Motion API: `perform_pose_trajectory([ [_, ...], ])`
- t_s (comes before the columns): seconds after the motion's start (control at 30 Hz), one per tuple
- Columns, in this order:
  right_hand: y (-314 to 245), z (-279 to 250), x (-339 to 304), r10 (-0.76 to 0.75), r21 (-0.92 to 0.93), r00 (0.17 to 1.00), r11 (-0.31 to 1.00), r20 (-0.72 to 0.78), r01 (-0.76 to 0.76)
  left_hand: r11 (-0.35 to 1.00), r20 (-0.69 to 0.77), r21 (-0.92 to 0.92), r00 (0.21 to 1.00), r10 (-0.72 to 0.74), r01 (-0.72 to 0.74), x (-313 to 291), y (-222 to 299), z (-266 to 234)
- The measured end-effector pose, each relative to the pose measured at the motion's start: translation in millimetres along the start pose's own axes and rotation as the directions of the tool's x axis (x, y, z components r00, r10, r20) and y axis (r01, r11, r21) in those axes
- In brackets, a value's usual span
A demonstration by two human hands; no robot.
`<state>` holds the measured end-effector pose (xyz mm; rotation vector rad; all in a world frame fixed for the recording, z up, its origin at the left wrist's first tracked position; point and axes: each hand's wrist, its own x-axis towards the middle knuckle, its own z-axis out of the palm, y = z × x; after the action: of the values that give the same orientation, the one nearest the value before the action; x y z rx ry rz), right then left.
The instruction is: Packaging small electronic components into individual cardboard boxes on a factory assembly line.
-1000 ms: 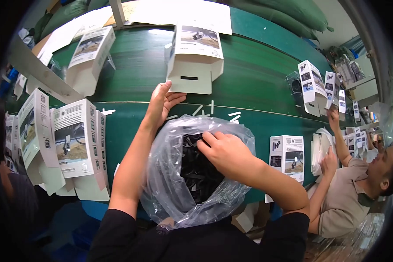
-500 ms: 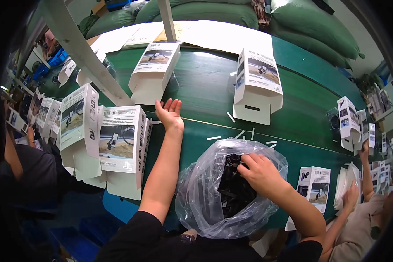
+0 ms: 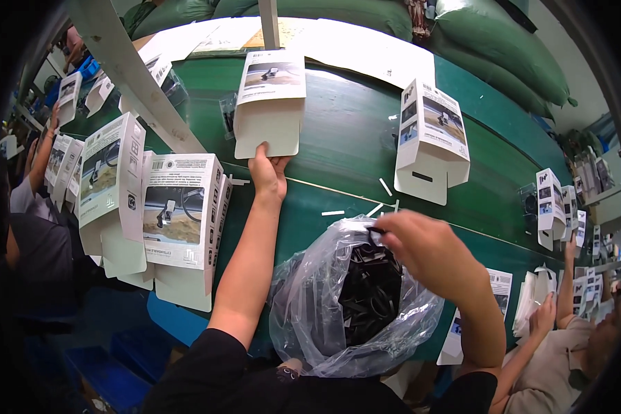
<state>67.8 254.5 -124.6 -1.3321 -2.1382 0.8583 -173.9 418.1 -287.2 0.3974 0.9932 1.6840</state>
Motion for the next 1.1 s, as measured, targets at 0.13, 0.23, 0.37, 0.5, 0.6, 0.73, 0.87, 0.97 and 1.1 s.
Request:
perform_pose_trajectory([
  [0.13, 4.5, 9.0, 78.5, -0.279, -0.047, 0.947, 0.96, -0.159, 0.275, 0.999, 0.008, 0.052, 1.0, 0.011, -0.011, -8.1, 0.7, 6.0],
  [0.23, 23.8, 44.6, 141.9, -0.334, -0.251, 0.908, 0.929, -0.253, 0.272, 0.999, 0.042, 0.04, 0.999, 0.004, -0.006, -20.1, -9.3, 17.7],
  [0.37, 44.2, 93.2, 205.8, -0.298, -0.451, 0.927, 0.876, -0.23, 0.17, 1.0, 0.1, -0.014, 0.995, -0.02, 0.021, -25.7, -11.2, 18.6],
  [0.5, 59.3, 108.2, 220.7, -0.285, -0.476, 0.935, 0.866, -0.211, 0.157, 0.999, 0.114, -0.026, 0.993, -0.025, 0.029, -26.6, -12.0, 18.3],
  [0.6, 67.8, 109.2, 220.7, -0.275, -0.463, 0.943, 0.872, -0.19, 0.161, 0.999, 0.124, -0.021, 0.992, -0.032, 0.035, -26.3, -14.2, 17.3],
  [0.73, 66.5, 103.4, 209.8, -0.328, -0.594, 0.939, 0.777, -0.1, 0.208, 0.996, 0.169, 0.086, 0.986, -0.002, -0.012, -25.9, -21.8, 14.8],
  [0.87, 69.0, 86.2, 192.5, -0.428, -0.57, 0.904, 0.746, -0.017, 0.343, 0.994, 0.167, 0.083, 0.982, -0.09, 0.077, -29.9, -22.0, 19.9],
  [0.97, 29.7, 52.4, 146.3, -0.311, -0.301, 0.941, 0.917, -0.134, 0.261, 0.993, 0.08, 0.055, 0.99, -0.113, 0.109, -32.2, -21.4, 25.3],
  [1.1, -6.7, -5.4, 45.8, -0.15, 0.025, 0.973, 0.989, 0.175, 0.148, 0.997, -0.206, -0.017, 0.976, -0.073, 0.072, -27.6, -18.5, 26.4],
])
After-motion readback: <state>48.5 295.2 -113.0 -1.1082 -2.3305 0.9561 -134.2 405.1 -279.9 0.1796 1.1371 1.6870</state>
